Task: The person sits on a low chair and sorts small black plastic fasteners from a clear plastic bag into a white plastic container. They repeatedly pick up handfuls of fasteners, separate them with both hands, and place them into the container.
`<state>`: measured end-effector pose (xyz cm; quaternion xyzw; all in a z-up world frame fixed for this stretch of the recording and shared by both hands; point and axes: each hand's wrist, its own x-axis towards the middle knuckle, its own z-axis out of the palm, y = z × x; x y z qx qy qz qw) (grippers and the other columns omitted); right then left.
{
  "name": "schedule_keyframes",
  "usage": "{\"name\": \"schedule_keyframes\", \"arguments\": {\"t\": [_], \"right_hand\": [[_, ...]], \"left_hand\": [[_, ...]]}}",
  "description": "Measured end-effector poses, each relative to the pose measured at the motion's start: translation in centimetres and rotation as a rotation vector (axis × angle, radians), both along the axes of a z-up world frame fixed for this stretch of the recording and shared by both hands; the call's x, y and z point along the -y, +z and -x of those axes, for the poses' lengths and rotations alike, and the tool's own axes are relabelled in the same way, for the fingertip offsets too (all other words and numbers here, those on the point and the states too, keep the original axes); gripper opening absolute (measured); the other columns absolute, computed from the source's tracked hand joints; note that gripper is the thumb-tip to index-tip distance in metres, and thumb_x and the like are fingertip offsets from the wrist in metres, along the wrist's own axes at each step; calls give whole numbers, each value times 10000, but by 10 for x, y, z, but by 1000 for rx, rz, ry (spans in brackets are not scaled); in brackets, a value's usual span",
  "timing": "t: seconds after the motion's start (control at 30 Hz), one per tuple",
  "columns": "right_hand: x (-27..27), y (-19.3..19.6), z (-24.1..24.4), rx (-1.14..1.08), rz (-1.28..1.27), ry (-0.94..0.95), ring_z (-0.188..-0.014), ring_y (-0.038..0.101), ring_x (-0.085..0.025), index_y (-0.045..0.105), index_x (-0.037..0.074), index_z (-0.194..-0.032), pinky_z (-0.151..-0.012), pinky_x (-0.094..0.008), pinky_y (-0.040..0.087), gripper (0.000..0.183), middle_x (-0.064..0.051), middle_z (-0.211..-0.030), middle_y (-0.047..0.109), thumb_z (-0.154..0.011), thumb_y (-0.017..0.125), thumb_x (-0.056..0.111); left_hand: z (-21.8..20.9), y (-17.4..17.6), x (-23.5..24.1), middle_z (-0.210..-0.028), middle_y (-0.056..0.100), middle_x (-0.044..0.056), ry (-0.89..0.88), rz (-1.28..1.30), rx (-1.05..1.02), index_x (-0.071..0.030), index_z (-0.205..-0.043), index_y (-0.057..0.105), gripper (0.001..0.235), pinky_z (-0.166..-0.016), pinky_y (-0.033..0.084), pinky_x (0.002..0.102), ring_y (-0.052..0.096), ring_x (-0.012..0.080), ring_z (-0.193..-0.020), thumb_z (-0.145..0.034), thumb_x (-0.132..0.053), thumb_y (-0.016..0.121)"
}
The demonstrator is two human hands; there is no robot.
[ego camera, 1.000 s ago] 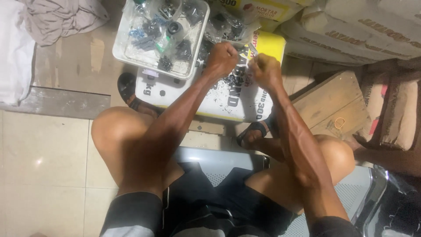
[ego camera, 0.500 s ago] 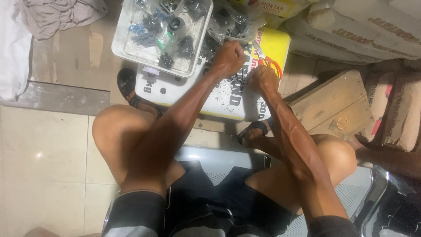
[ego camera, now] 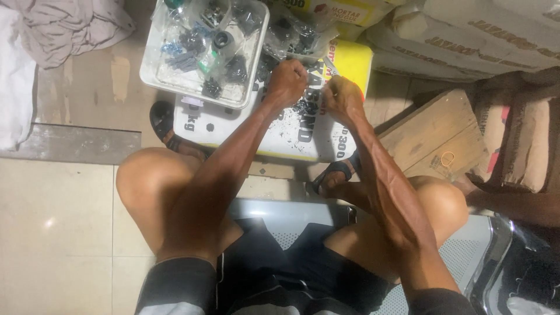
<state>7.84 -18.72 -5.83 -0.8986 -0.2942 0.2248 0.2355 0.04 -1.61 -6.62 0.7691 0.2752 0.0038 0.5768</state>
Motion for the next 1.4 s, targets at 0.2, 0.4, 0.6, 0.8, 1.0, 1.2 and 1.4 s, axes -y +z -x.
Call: {"name": "schedule_keyframes", "arguments": {"t": [0.2,0.4,0.6,0.8,1.0,1.2,1.4], "right_hand": [[-27,49,22,-148,-74,-33,-651,700,-188,677,83,-887,-604,-344,653,190,-77,-782,693,-1058,596,69],[-29,51,19,-205,15,-67,-683,710,-214,690,67,-948,-609,-327,653,143,-97,-813,696,-1052,593,53],[-36,82,23,-345,-29,-283,-510,657,-141,652,111,-782,-537,-291,601,285,-55,-616,665,-1065,657,83],[-34,79,13,-775,-511,-369,-671,686,-209,588,-1,-1241,-565,-307,622,403,-95,-902,682,-894,635,-200],[-33,85,20,-514,-326,-224,-647,701,-141,712,53,-999,-515,-249,599,108,-81,-859,733,-1011,661,-41],[-18,16,19,-45,-82,58,-868,731,-382,750,79,-947,-796,-473,589,131,-180,-919,698,-866,775,-20],[-10,-4,19,-39,48,83,-981,727,-381,749,52,-1078,-911,-465,562,155,-191,-1008,718,-933,710,11]], "left_hand": [[-1,5,2,-1367,695,87,6,20,72,-158,-691,601,246,-951,603,412,686,294,-1213,-862,17,569],[-3,-2,1,-1357,697,81,-40,-35,152,-146,-721,601,216,-850,643,356,729,278,-1120,-858,21,600],[-17,-57,7,-735,490,-4,-77,700,376,-92,-721,533,308,-558,477,222,524,131,-647,-809,203,519],[-17,-49,3,-732,615,-11,53,-42,307,-134,-747,576,265,-445,551,202,575,108,-600,-869,100,550],[-3,-1,8,-1300,671,239,32,512,251,-7,-719,605,260,-365,635,288,733,231,-632,-924,151,573],[3,-62,-3,-750,743,122,-192,-210,-47,-126,-854,743,134,-667,597,418,772,298,-768,-910,-86,628],[-4,-62,-20,-827,742,218,-28,-321,-108,-26,-916,728,174,-702,627,445,771,376,-875,-924,-87,565]]}}
